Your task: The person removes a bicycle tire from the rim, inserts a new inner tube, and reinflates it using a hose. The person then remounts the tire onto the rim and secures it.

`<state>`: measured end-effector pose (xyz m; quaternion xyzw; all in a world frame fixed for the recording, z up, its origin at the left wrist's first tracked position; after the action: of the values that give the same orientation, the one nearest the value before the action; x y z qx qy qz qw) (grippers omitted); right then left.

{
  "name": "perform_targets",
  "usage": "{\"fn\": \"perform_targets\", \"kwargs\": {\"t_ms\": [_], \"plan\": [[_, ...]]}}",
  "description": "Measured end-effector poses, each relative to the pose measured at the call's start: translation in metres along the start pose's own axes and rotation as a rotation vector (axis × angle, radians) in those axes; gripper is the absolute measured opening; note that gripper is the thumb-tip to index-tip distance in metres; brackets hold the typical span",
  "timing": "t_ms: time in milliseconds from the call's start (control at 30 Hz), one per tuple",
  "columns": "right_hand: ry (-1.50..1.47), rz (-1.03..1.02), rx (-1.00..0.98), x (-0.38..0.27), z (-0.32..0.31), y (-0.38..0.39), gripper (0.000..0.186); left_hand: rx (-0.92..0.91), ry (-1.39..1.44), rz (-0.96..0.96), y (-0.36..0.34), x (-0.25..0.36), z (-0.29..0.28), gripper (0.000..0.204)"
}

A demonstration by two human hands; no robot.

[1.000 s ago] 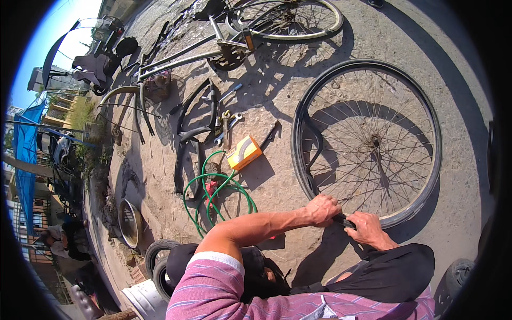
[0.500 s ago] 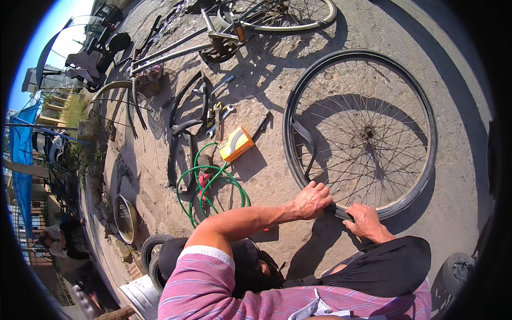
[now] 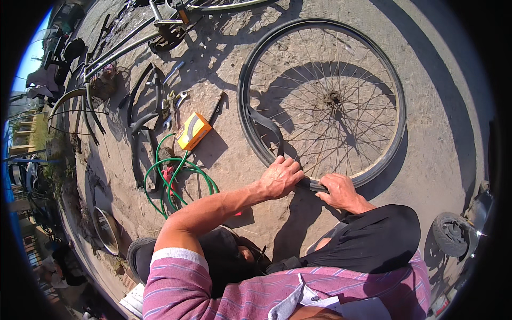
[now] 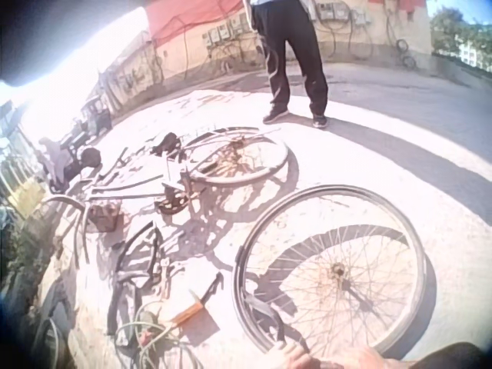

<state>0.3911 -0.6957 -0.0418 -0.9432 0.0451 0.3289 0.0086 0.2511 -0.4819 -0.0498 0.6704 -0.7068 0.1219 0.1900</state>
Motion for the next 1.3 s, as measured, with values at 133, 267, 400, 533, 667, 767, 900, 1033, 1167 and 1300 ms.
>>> {"fn": "perform_targets", "kwargs": {"t_ms": [133,267,400,533,667,767,900,1033,1167,1300], "plan": [[-0.040,-0.010,0.071,-0.005,0.011,-0.006,0.035,-0.099,0.104,-0.035,-0.002,0.000,0.019,0.033],[0.002,-0.005,0.063,-0.002,0.023,-0.009,0.034,-0.079,0.176,-0.034,-0.011,0.016,0.022,0.034],[-0.045,-0.004,0.074,-0.005,0.015,-0.006,0.035,0.016,-0.035,0.059,-0.008,0.000,-0.013,0.040],[-0.029,0.005,0.080,0.000,0.014,0.001,0.034,-0.017,-0.057,0.101,-0.007,-0.016,-0.024,0.046],[-0.019,0.012,0.042,0.004,0.013,0.007,0.034,-0.052,0.000,0.092,-0.013,-0.017,-0.022,0.043],[-0.027,0.056,-0.033,0.003,0.009,0.004,0.036,-0.110,-0.018,0.018,-0.007,-0.017,-0.017,0.044],[-0.021,0.063,-0.035,0.007,0.002,0.011,0.035,-0.088,-0.015,-0.005,-0.003,-0.007,-0.010,0.040],[-0.013,0.069,-0.060,0.010,-0.003,0.013,0.035,-0.009,0.011,-0.046,0.001,0.003,-0.008,0.043],[-0.018,0.065,-0.073,0.008,-0.002,0.010,0.038,-0.038,0.011,-0.064,-0.002,0.003,-0.004,0.046],[-0.086,0.014,-0.021,0.004,0.030,-0.012,0.035,-0.208,0.206,-0.065,-0.021,0.002,0.010,0.043]]}}
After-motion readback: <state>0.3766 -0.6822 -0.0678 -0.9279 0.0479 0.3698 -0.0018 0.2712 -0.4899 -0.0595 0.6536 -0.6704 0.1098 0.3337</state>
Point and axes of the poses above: each hand's wrist, its own y-axis away from the middle knuckle, its own z-axis out of the palm, x = y × z, the point moved 2 cm from there along -y, towards the middle knuckle, and after that the axes turned 9 degrees about -z, right-handed, at the moved point
